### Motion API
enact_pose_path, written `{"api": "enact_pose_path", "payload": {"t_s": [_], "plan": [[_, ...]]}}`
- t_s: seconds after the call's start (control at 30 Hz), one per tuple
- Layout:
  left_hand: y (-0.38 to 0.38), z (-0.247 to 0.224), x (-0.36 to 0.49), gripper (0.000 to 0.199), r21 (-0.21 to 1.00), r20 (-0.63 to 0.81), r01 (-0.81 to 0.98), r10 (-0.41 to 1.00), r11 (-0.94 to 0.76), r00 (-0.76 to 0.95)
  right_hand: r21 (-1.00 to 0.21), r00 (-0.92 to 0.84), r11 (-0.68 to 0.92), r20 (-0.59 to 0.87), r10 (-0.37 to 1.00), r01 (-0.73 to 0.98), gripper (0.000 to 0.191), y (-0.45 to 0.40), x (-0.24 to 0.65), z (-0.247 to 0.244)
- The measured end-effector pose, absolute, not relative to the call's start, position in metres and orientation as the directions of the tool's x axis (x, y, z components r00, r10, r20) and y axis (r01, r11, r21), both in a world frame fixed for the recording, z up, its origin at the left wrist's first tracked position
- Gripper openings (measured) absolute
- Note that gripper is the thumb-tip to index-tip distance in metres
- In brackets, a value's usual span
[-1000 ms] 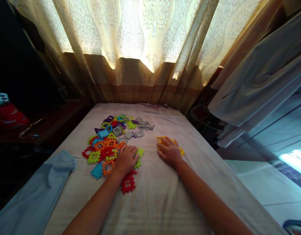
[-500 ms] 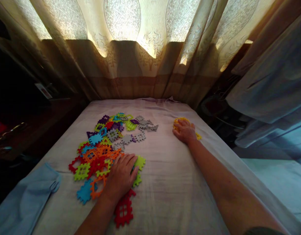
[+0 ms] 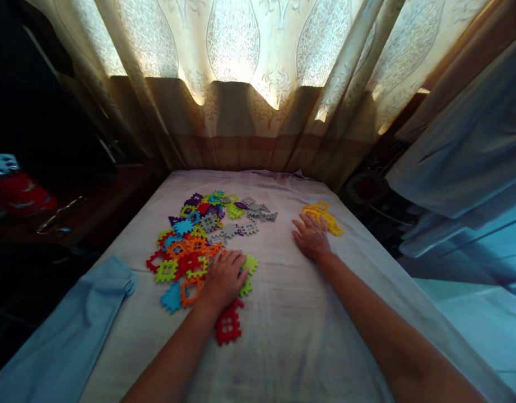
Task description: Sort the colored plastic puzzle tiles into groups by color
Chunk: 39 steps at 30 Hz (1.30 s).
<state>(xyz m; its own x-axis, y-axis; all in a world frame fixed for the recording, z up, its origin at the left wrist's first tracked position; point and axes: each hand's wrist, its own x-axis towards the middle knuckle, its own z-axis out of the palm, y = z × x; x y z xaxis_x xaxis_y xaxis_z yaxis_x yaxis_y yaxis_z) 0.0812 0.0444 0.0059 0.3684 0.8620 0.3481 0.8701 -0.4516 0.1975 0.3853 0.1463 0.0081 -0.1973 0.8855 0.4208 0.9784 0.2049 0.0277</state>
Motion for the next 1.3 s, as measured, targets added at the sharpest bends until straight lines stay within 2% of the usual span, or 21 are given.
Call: {"api": "enact_pose_path", "payload": {"t_s": [0.2, 0.4, 0.47, 0.57, 0.63, 0.8, 0.87, 1.07, 1.2, 1.3], "plan": [[0.046, 0.013, 0.085, 0.032, 0.170, 0.283, 0.894, 0.890, -0.414, 0.358, -0.225, -0.173, 0.234, 0.259, 0.950, 0.946, 0.038, 0.068, 0.304, 0.002], [0.036, 0.035, 0.068, 0.041, 0.171, 0.208, 0.901, 0.909, -0.398, 0.362, -0.360, -0.105, 0.201, 0.269, 0.958, 0.911, 0.038, 0.013, 0.261, -0.005], [0.017, 0.035, 0.054, 0.054, 0.174, 0.179, 0.891, 0.903, -0.419, 0.390, -0.361, -0.099, 0.203, 0.285, 0.953, 0.910, 0.037, 0.001, 0.257, -0.005], [-0.016, 0.024, 0.036, 0.093, 0.171, 0.108, 0.875, 0.891, -0.453, 0.440, -0.356, -0.085, 0.203, 0.318, 0.944, 0.912, 0.035, -0.010, 0.255, -0.006], [-0.030, 0.015, 0.031, 0.101, 0.170, 0.100, 0.886, 0.902, -0.432, 0.421, -0.362, -0.072, 0.199, 0.334, 0.940, 0.911, 0.033, -0.012, 0.255, -0.007], [-0.017, 0.011, 0.044, 0.072, 0.172, 0.214, 0.953, 0.954, -0.249, 0.210, -0.386, -0.068, 0.218, 0.364, 0.929, 0.896, 0.029, -0.010, 0.255, -0.006], [-0.007, 0.013, 0.050, 0.067, 0.181, 0.270, 0.961, 0.950, -0.208, 0.155, -0.396, -0.070, 0.217, 0.354, 0.933, 0.892, 0.030, -0.010, 0.256, -0.005], [-0.018, 0.014, 0.043, 0.044, 0.220, 0.401, 0.933, 0.898, -0.286, 0.181, -0.421, -0.045, 0.196, 0.342, 0.939, 0.886, 0.030, -0.009, 0.258, -0.001], [-0.041, 0.013, 0.028, 0.034, 0.203, 0.414, 0.929, 0.887, -0.310, 0.206, -0.429, -0.023, 0.174, 0.334, 0.942, 0.886, 0.033, -0.006, 0.260, -0.002], [-0.051, 0.015, 0.024, 0.035, 0.177, 0.364, 0.942, 0.908, -0.284, 0.206, -0.437, 0.016, 0.128, 0.311, 0.950, 0.890, 0.033, -0.007, 0.260, 0.000]]}}
